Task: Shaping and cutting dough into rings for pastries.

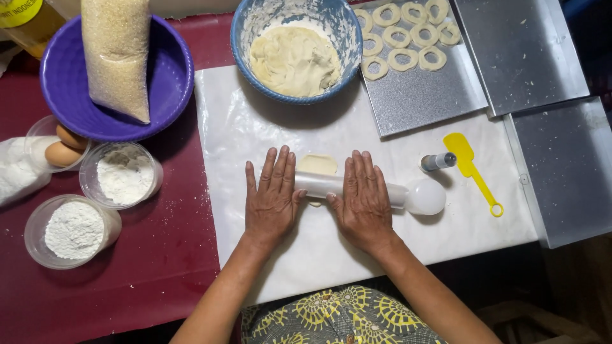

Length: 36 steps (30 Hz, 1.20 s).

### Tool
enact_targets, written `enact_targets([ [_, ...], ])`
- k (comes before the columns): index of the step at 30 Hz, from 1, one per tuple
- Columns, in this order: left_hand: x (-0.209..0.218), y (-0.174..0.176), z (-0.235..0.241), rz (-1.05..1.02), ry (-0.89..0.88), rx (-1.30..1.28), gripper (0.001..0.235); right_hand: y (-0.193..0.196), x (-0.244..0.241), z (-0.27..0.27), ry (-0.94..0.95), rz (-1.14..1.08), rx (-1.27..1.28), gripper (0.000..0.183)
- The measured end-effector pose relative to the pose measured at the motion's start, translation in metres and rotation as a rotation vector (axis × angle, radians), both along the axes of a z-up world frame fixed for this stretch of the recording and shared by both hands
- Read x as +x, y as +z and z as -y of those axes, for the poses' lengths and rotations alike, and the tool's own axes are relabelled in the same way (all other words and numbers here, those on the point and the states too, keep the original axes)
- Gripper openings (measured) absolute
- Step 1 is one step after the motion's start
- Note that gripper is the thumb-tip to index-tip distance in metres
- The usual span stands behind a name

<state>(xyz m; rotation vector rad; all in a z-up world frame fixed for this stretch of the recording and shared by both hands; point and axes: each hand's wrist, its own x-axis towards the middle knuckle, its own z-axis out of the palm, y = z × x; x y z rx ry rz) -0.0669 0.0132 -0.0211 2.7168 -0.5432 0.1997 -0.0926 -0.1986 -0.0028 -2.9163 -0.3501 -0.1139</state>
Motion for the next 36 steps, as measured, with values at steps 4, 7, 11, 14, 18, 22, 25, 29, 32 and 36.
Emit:
enact_targets([
  [4,-0.025,0.001,-0.007,-0.028,0.012,0.044,0.07,0.006,-0.018,-0.002,0.016,-0.006,0.017,0.078],
  [7,-0.042,0.004,-0.01,-0.044,0.006,0.052,0.068,0.01,-0.032,-0.001,0.057,0.004,0.026,0.08],
  [11,-0.064,0.001,-0.014,-0.048,0.009,0.077,0.067,0.017,-0.051,-0.001,0.095,0.013,0.065,0.08],
  [14,-0.08,0.002,-0.016,-0.026,0.017,0.084,0.065,0.022,-0.066,0.0,0.122,0.019,0.081,0.077],
  [18,-0.097,0.008,-0.019,0.049,0.047,0.082,0.061,0.032,-0.079,-0.001,0.139,0.009,0.075,0.07],
  [22,-0.08,0.018,-0.029,-0.018,0.036,0.017,0.052,0.028,-0.084,-0.001,0.145,0.071,0.025,0.059],
  [25,-0.045,0.042,-0.031,0.072,-0.057,-0.025,0.058,0.028,-0.073,-0.001,0.099,0.007,0.163,0.032],
  [29,-0.023,0.066,-0.032,-0.046,-0.194,0.105,0.047,0.04,-0.068,0.0,0.157,-0.083,0.086,0.066],
  [32,0.002,0.084,-0.027,-0.01,-0.271,0.062,0.047,0.058,-0.058,0.0,0.142,-0.147,0.076,0.072],
  [36,0.05,0.06,-0.007,0.052,-0.337,-0.033,0.044,0.067,-0.034,-0.005,0.012,-0.184,0.061,0.075],
])
